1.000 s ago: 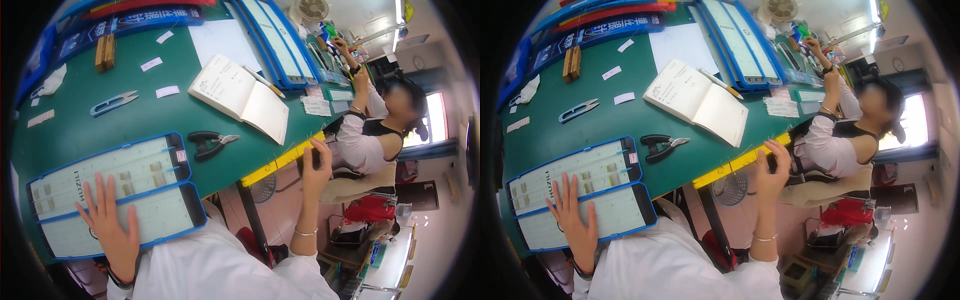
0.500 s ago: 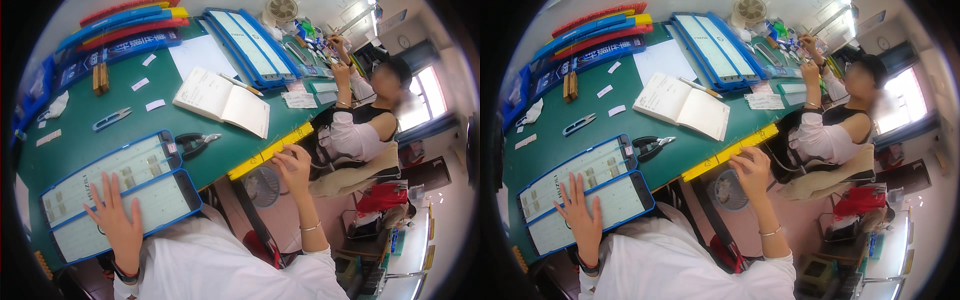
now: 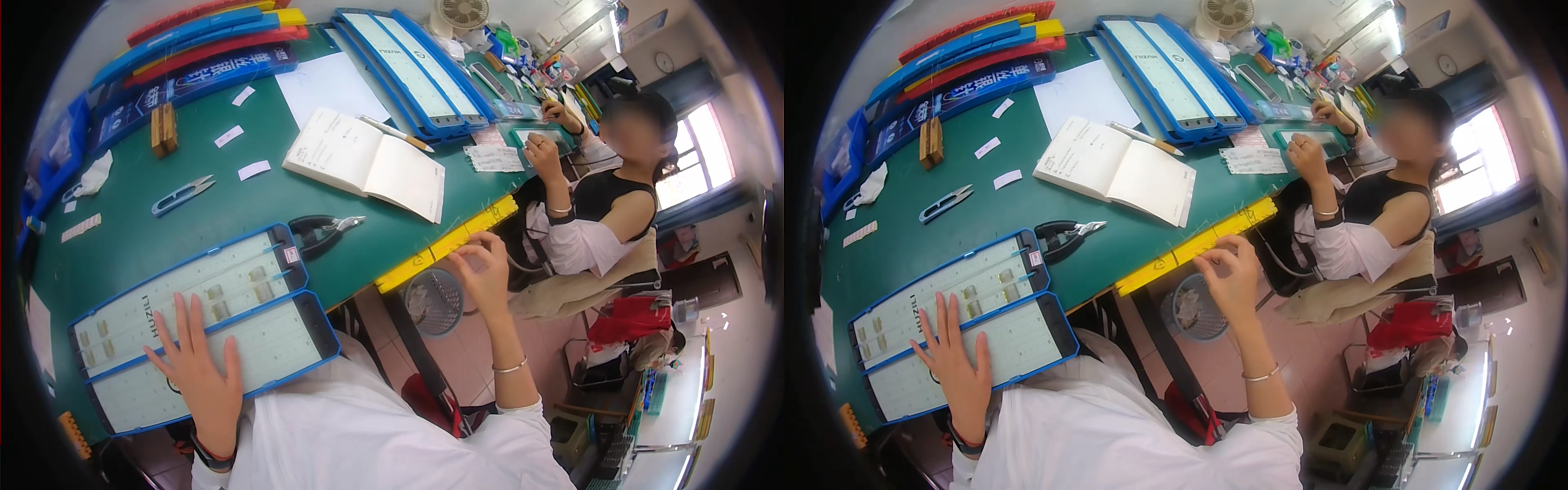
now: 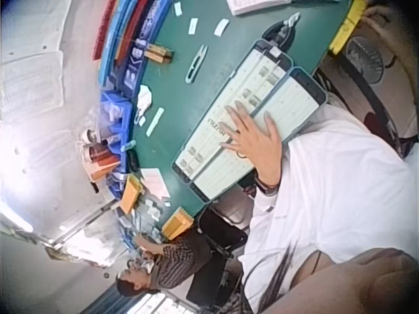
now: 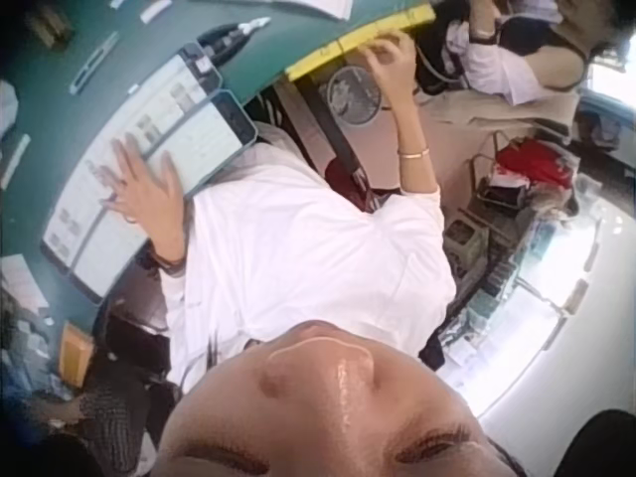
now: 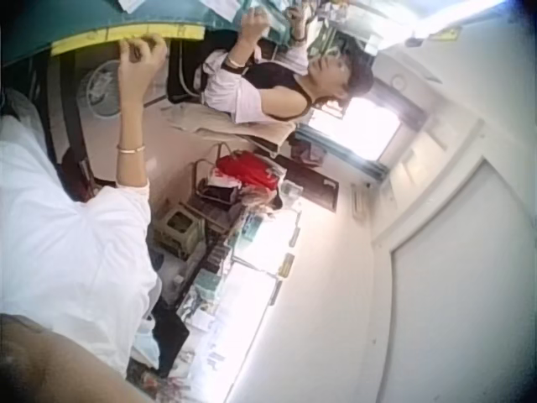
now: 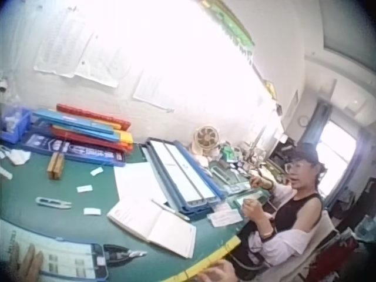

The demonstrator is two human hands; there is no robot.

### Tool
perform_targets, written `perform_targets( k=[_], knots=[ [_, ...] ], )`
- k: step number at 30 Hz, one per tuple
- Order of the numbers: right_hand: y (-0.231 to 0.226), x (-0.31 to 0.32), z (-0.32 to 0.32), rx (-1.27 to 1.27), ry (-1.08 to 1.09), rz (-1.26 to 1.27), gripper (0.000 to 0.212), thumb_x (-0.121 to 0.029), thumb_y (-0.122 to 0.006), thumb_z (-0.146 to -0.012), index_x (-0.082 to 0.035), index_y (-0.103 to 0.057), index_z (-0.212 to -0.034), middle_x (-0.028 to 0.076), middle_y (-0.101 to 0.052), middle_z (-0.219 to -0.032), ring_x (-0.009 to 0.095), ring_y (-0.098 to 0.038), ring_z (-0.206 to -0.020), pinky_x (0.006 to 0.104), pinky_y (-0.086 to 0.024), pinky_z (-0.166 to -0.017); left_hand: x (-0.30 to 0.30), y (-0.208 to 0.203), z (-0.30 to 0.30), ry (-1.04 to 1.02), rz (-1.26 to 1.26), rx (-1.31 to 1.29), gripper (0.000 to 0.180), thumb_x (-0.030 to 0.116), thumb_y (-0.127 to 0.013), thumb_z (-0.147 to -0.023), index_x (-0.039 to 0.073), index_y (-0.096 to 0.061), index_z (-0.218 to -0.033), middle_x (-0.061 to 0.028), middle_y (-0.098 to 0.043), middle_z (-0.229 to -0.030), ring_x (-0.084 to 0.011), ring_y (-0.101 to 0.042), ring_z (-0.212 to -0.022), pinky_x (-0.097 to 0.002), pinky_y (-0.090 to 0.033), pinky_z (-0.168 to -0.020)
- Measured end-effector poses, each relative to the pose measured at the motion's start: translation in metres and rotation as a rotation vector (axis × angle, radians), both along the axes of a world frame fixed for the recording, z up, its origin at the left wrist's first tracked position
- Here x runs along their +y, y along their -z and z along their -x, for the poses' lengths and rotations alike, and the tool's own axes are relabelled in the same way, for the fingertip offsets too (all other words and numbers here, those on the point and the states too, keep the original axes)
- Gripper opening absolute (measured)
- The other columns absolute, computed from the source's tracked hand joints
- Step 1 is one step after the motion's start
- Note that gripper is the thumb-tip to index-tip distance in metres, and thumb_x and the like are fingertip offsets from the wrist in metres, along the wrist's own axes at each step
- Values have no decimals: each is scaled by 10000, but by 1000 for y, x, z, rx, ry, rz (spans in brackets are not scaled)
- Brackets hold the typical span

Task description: Recording production data in a notebook and using wire cutters to trim components on an electronic panel.

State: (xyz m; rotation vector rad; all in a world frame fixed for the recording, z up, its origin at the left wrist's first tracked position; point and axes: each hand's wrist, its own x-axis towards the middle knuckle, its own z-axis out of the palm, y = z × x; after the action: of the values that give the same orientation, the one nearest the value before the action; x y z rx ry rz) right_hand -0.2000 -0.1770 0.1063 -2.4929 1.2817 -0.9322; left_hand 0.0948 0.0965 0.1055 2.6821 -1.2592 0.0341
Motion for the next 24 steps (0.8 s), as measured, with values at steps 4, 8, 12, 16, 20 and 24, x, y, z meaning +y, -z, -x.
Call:
perform_targets(
  k=[4,8,12,16,20,24],
  knots=[
    [8,7,-6,-22,-27,63,115,-80,-741,-720,-44,-648,-775,87,-560,-995,261,-538,-972,354,-420,-820,-1,2,0,4,10,2,637,263,-514,-815,99,-348,-1408,-88,-284,-1493,-394,-174,-1381,-640,-15,-1062],
    [18,4,-13,-499,93,-100,82,1,-684,-757,-12,-611,-793,108,-563,-974,254,-584,-901,300,-459,-756,-6,-1,0,15,35,22,639,263,-526,-814,97,-350,-1405,-91,-294,-1489,-390,-171,-1384,-626,-13,-1072],
    [-28,37,-60,-385,-155,47,96,81,-600,-757,-13,-594,-775,99,-599,-885,255,-602,-929,307,-469,-779,13,-7,-6,77,284,236,653,201,-571,-805,66,-343,-1401,-154,-296,-1475,-392,-165,-1389,-584,-17,-1095],
    [-86,112,-100,-94,-1014,-180,164,44,-556,-743,-63,-632,-843,84,-644,-908,274,-613,-963,380,-482,-855,4,-43,7,664,459,903,650,113,-606,-802,42,-336,-1389,-222,-316,-1440,-400,-187,-1379,-561,-29,-1104],
    [-122,132,-127,-166,-1465,-368,136,-26,-547,-840,-50,-648,-927,96,-670,-935,292,-619,-1009,394,-475,-883,-8,-48,36,1318,396,1462,394,152,-645,-830,40,-554,-1197,-173,-538,-1234,-314,-449,-1220,-548,-121,-1114],
    [-125,100,-166,-898,-1542,-977,145,-57,-499,-921,1,-571,-1033,167,-625,-1038,351,-653,-927,476,-540,-798,12,-49,4,1255,319,1761,268,144,-644,-849,42,-611,-1094,-93,-656,-928,-234,-630,-938,-513,-304,-1066]
  ],
)
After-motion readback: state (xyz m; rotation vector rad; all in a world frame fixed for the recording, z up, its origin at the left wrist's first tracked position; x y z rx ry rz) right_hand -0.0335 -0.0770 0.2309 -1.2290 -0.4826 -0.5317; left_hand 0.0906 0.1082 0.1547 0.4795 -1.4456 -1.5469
